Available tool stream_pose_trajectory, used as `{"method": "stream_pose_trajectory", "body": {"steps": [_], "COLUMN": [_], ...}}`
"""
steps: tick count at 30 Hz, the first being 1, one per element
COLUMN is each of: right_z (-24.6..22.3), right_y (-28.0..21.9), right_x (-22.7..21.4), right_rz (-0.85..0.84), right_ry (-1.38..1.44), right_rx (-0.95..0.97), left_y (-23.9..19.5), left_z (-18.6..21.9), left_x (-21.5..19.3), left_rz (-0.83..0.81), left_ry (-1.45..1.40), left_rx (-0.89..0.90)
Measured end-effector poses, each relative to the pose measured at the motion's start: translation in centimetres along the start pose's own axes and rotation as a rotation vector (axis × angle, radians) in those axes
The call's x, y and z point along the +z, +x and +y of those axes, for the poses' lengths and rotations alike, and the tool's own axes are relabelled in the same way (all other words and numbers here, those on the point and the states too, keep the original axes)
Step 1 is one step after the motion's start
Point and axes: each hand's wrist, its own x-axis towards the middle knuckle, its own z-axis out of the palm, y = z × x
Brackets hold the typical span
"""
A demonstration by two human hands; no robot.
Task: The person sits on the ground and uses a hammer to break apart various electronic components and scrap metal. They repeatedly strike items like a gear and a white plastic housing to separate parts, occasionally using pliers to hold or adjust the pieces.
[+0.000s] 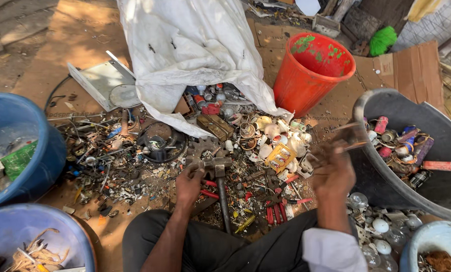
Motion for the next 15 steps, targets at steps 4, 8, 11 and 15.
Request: {"method": "stream_pose_trajectory", "body": {"steps": [4, 8, 11, 15], "right_z": [3.8, 15.0, 20.7, 23.2], "right_y": [2.6, 4.8, 6.2, 6.3], "right_x": [-1.7, -3.9, -5.6, -6.0], "right_rz": [0.019, -0.550, -0.589, -0.599], "right_ry": [-0.449, -1.664, -2.078, -2.148], "right_rx": [0.320, 0.031, -0.049, -0.292], "left_y": [0.4, 0.3, 0.0, 0.2], "left_z": [0.6, 1.2, 0.8, 0.2], "left_x": [0.7, 1.2, 0.7, -0.5], "left_rz": [0.056, 0.092, 0.113, 0.046], "left_ry": [0.302, 0.562, 0.577, 0.543], "left_rx": [0.008, 0.021, 0.109, 0.124]}}
